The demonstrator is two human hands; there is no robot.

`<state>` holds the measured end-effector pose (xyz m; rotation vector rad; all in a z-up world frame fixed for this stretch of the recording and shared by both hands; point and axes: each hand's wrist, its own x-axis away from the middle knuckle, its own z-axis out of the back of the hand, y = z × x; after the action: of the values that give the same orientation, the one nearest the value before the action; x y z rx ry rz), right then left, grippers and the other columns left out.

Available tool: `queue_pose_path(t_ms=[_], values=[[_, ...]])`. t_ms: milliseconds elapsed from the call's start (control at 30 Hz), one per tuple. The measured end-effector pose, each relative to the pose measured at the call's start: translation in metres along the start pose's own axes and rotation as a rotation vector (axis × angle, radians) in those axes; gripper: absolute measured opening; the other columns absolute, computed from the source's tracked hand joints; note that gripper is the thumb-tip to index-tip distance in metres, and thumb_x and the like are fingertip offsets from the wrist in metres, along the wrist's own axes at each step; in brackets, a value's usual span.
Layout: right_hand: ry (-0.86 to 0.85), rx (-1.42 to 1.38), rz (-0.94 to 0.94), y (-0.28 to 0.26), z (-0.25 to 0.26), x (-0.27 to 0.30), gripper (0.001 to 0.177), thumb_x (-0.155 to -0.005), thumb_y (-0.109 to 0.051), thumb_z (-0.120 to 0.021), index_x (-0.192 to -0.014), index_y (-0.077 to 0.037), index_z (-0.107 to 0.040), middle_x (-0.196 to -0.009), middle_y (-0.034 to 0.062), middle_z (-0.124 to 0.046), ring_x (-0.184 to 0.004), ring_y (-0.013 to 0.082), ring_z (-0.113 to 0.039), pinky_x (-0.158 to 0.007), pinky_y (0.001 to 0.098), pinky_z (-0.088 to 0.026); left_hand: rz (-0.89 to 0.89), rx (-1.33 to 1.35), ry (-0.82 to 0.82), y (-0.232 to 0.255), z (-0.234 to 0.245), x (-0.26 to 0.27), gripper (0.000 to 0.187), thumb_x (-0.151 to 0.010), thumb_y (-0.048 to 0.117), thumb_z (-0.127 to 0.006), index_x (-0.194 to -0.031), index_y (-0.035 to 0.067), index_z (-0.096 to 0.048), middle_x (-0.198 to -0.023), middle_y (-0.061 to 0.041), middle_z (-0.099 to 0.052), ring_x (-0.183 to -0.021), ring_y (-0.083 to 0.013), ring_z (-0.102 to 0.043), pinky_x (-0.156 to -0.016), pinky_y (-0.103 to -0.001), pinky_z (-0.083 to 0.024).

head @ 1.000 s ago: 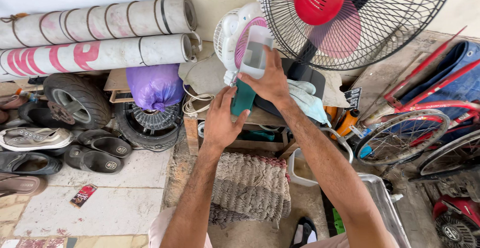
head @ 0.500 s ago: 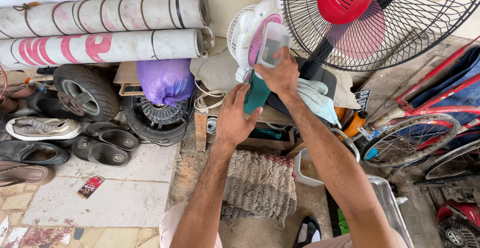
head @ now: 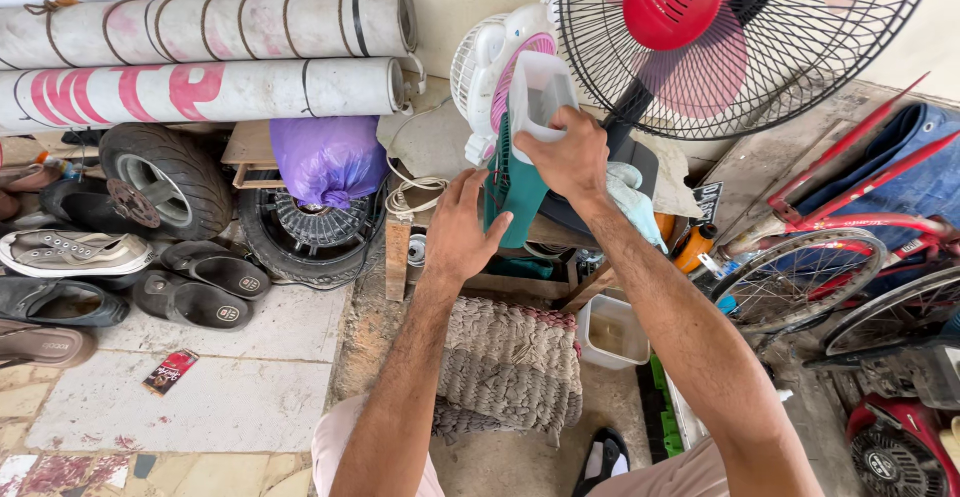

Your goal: The person disassembles a table fan by removing the front grille, the central cap, and the fan blade. They wipe the fan blade with a cloth and place the removed parts into a nearby tray.

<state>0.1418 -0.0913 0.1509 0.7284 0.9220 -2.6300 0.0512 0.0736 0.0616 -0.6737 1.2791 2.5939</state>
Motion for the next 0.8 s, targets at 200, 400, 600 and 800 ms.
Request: queue_pose_path(t_ms=[200,400,600,800], values=[[0.008,0.02,0.094,-0.013,0.017,0.008,0.043,-0.07,-0.033,-0.086,-0.075,-0.001,-0.058,-0.093,0.017,-0.068,-0.08,0.0316,-0.07,-0.068,0.0442,-0.058,-0.014,0.004,-0.014,0.001,0.001,0.004,0.071,-0.087,0.031,-0.079,-0.145,0.007,-0.046,-0.148,-0.02,-0.049,-0.134,-0.0421,-0.05,-0.109,-0.052,-0.044],[-0.139,0.0,0.183,-0.024,0.02,0.01,0.044,-0.068,-0.034,-0.087,-0.078,-0.003,-0.058,-0.092,0.015,-0.067,-0.081,0.0297,-0.07,-0.072,0.0414,-0.057,0.001,0.053,-0.006,0.002,0.003,0.005,0.074,-0.087,0.03,-0.079,-0.146,0.003,-0.043,-0.146,-0.021,-0.051,-0.132,-0.0407,-0.053,-0.107,-0.049,-0.047],[-0.224,-0.045,0.268,-0.032,0.004,0.001,0.041,-0.068,-0.032,-0.088,-0.08,-0.005,-0.06,-0.093,0.0134,-0.068,-0.086,0.0283,-0.07,-0.075,0.0407,-0.057,0.064,0.09,0.028,0.001,0.004,-0.002,0.083,-0.086,0.032,-0.081,-0.15,0.002,-0.037,-0.145,-0.025,-0.05,-0.131,-0.0438,-0.055,-0.106,-0.051,-0.048],[-0.271,-0.112,0.218,-0.038,-0.021,-0.017,0.04,-0.069,-0.03,-0.087,-0.079,-0.006,-0.058,-0.104,0.0124,-0.068,-0.09,0.0254,-0.073,-0.075,0.0386,-0.06,0.13,0.142,0.093,-0.005,0.005,-0.011,0.086,-0.084,0.03,-0.082,-0.151,0.003,-0.036,-0.145,-0.025,-0.051,-0.131,-0.0446,-0.053,-0.104,-0.052,-0.048]])
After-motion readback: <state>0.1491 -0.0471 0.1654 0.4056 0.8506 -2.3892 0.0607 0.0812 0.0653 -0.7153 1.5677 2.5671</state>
